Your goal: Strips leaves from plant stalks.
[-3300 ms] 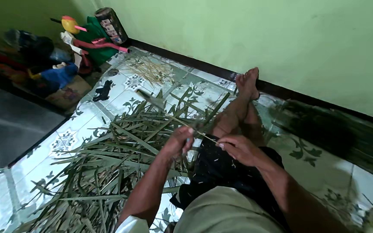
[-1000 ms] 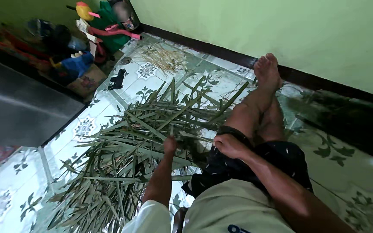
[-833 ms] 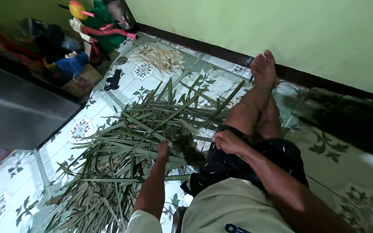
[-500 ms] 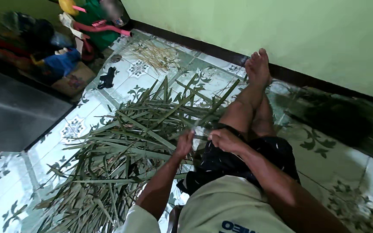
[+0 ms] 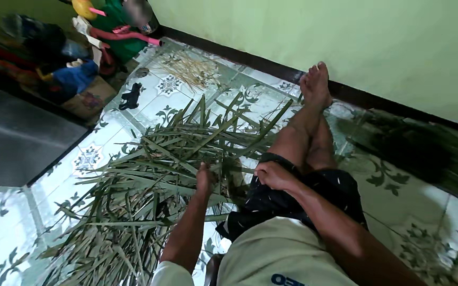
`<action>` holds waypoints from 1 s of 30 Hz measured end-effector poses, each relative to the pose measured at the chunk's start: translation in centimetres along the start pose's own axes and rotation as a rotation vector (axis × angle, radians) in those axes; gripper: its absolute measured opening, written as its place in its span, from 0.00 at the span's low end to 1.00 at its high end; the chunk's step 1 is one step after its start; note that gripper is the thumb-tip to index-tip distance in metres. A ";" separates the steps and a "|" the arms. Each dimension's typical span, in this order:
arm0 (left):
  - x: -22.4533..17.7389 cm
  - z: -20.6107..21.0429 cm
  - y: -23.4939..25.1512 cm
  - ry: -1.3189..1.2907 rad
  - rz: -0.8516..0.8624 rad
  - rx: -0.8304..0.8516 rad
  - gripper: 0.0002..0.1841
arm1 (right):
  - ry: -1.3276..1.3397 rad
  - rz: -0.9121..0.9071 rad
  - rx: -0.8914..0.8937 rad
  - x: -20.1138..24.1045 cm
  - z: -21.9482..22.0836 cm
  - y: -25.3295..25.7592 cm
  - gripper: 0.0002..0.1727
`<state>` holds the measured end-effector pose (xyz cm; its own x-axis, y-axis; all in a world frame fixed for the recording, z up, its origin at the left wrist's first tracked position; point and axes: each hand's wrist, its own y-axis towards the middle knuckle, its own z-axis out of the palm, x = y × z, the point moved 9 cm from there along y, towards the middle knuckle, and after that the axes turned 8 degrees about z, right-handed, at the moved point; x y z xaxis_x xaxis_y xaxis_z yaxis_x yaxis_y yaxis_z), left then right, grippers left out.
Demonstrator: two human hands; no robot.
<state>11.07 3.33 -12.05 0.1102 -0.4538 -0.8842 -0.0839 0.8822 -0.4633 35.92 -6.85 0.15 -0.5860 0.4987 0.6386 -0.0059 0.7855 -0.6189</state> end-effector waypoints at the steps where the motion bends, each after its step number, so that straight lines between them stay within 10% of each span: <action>1: 0.0 0.5 -0.6 -0.034 0.019 0.023 0.27 | 0.044 0.017 0.014 0.1 0.0 0.0 0.16; 9: -7.1 11.0 -10.7 0.493 0.517 0.709 0.20 | 0.235 -0.093 -0.035 2.0 -2.3 -1.1 0.16; 17: -10.1 11.9 -10.3 0.459 0.519 0.674 0.18 | 0.258 -0.223 -0.108 2.6 -3.6 -3.3 0.18; 21: -10.6 8.6 -5.0 0.304 0.431 0.401 0.19 | 0.182 -0.228 -0.142 2.2 -4.3 -4.4 0.17; 25: -10.0 10.3 -8.6 0.440 0.401 0.655 0.20 | 0.128 -0.253 -0.187 1.9 -4.5 -4.5 0.17; 30: -8.9 9.5 -7.0 0.266 0.275 0.577 0.18 | 0.123 -0.233 -0.145 1.2 -3.7 -4.3 0.18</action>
<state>20.04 2.38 -0.42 -0.0923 -0.1545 -0.9837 0.4743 0.8618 -0.1799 38.19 -8.25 5.27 -0.4797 0.3322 0.8121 -0.0077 0.9239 -0.3825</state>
